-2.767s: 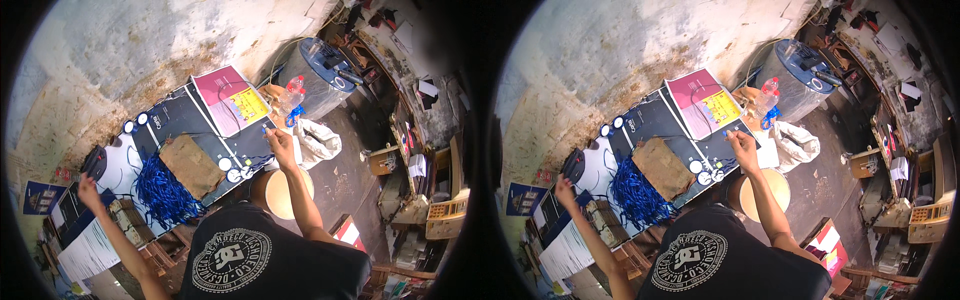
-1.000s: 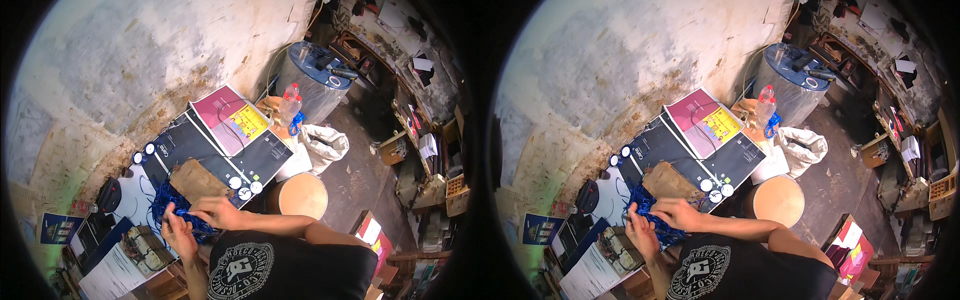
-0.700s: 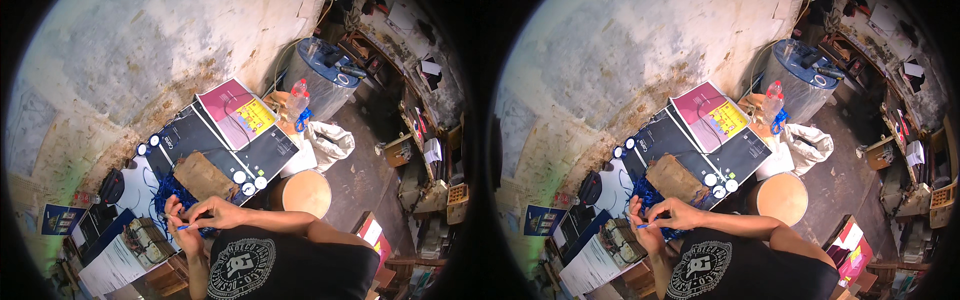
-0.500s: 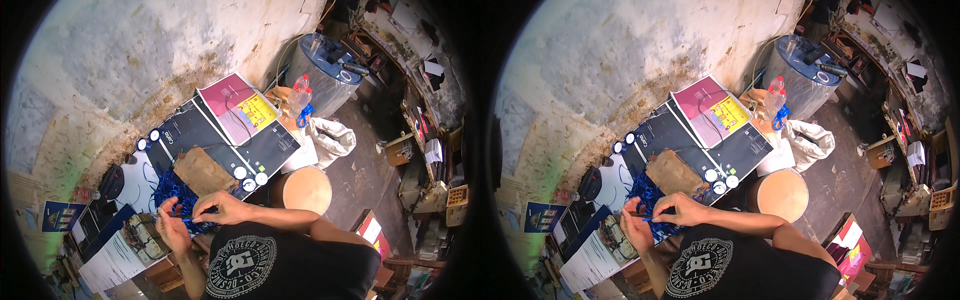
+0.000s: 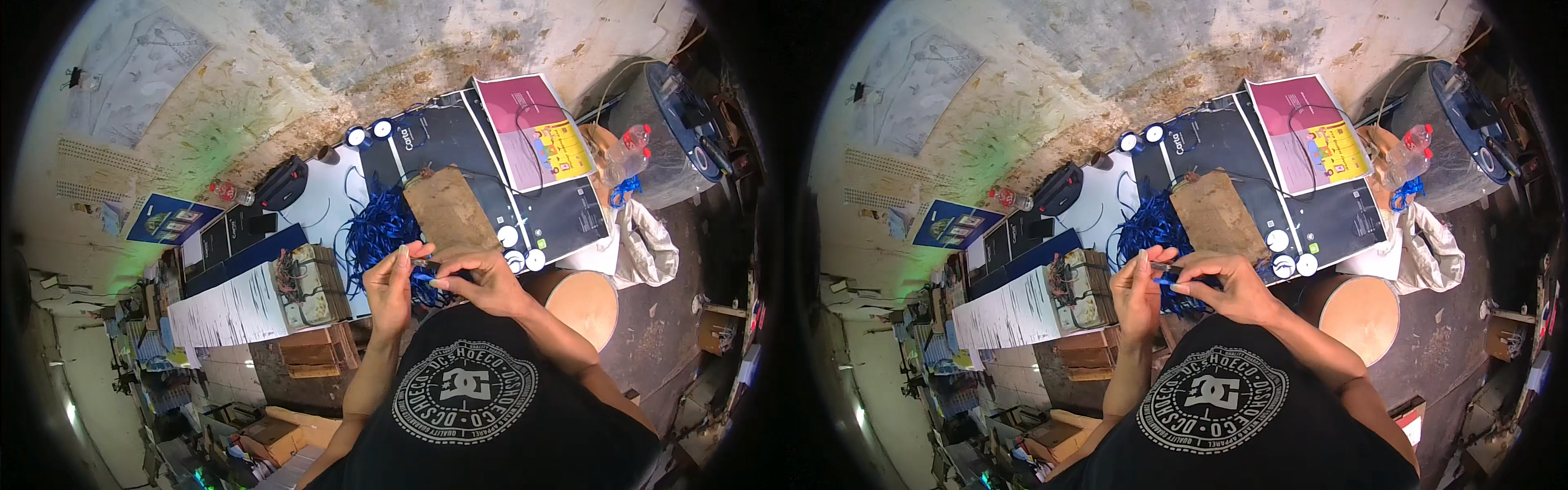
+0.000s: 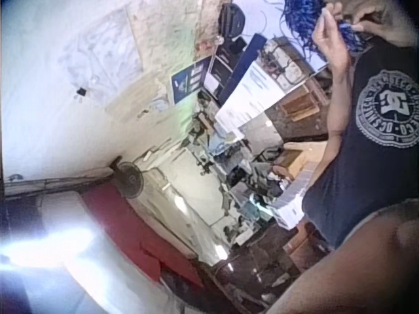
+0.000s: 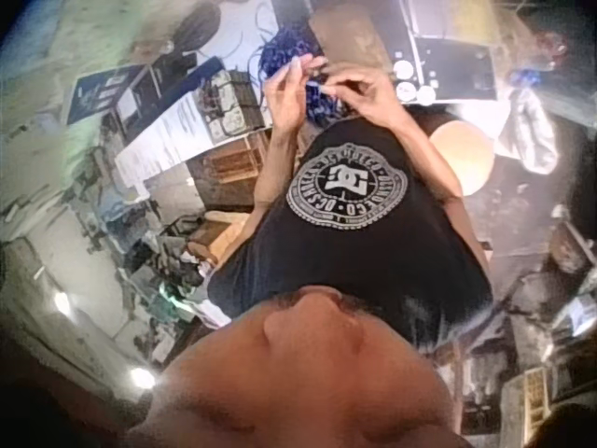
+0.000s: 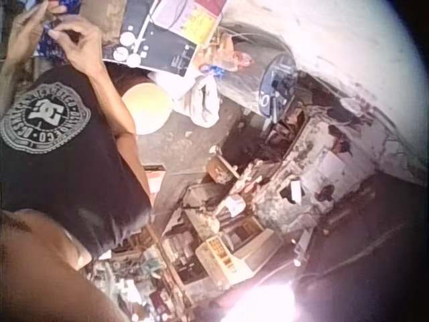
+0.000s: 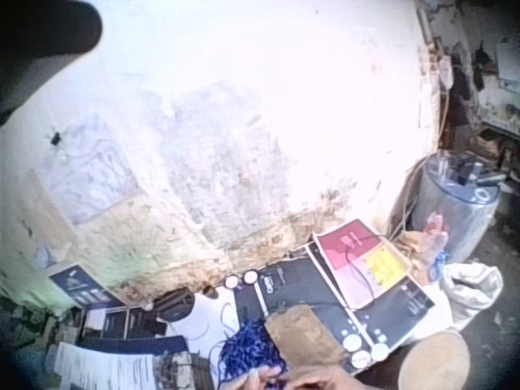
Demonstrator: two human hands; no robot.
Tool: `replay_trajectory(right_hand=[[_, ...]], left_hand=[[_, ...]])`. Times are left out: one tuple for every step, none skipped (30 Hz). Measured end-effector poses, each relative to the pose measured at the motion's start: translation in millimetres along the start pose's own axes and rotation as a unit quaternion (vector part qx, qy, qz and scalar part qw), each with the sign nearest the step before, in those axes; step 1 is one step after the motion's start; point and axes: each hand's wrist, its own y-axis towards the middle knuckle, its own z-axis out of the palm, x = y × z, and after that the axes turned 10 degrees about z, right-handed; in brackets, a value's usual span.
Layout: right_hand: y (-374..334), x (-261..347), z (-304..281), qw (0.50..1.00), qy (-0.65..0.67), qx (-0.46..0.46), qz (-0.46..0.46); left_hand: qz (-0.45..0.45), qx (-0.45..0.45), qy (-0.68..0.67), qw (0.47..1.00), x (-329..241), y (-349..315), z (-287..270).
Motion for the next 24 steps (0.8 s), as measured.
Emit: replay_trajectory(right_hand=[[1,-2,2,0.999,0.032,-0.013,-0.009],[3,0,4,0.999,0.034,-0.012,-0.01],[4,3,5,0.998,0.057,-0.026,0.03],[6,5,7,0.994,0.08,-0.039,0.069],[7,4,8,0.994,0.07,-0.04,0.076],[8,2,9,0.994,0.071,-0.04,0.076],[10,0,10,0.993,0.077,-0.038,0.079],[11,-2,11,0.993,0.082,-0.036,0.083],[11,-1,11,0.992,0.083,-0.036,0.083],[11,-1,11,0.992,0.084,-0.035,0.082],[11,0,12,0.992,0.086,-0.033,0.081],[11,0,12,0.992,0.086,-0.033,0.081],[10,0,11,0.992,0.087,-0.037,0.079],[10,0,11,0.992,0.088,-0.04,0.077],[9,0,11,0.992,0.088,-0.041,0.076],[9,1,10,0.992,0.091,-0.04,0.081],[8,2,10,0.991,0.093,-0.04,0.086],[8,1,10,0.991,0.094,-0.04,0.086],[7,0,9,0.992,0.093,-0.04,0.081],[7,-1,9,0.992,0.093,-0.04,0.076],[6,-1,9,0.992,0.093,-0.04,0.075],[5,-1,10,0.992,0.092,-0.04,0.077],[5,0,10,0.992,0.091,-0.04,0.078],[4,0,10,0.992,0.091,-0.04,0.078]], left_hand=[[0.003,0.009,-0.006,1.0,0,-1,1],[0.006,0.018,-0.013,1.0,1,-2,1],[0.006,0.028,-0.023,0.999,4,-2,1],[0.006,0.028,-0.022,0.999,5,-2,2],[0.016,0.033,-0.019,0.999,6,-2,4],[0.026,0.037,-0.017,0.999,7,-3,4],[0.025,0.046,-0.01,0.999,8,-2,2],[0.024,0.046,-0.01,0.999,8,-2,2],[0.019,0.046,-0.006,0.999,7,-2,3],[0.014,0.045,-0.003,0.999,7,-2,3],[0.014,0.045,-0.002,0.999,7,-2,3],[0.012,0.046,0.0,0.999,7,-2,3],[0.01,0.046,0.001,0.999,8,-2,4],[0.01,0.046,0.002,0.999,8,-2,4],[0.014,0.05,0.013,0.999,7,-3,5],[0.017,0.054,0.023,0.998,7,-3,6],[0.018,0.054,0.024,0.998,8,-3,6],[0.015,0.052,0.023,0.998,8,-4,7],[0.013,0.049,0.023,0.998,8,-5,7],[0.013,0.05,0.024,0.998,8,-5,7],[0.011,0.051,0.029,0.998,8,-5,6],[0.01,0.053,0.033,0.998,8,-6,6],[0.01,0.053,0.033,0.998,8,-6,6],[0.01,0.052,0.037,0.998,8,-6,6]])
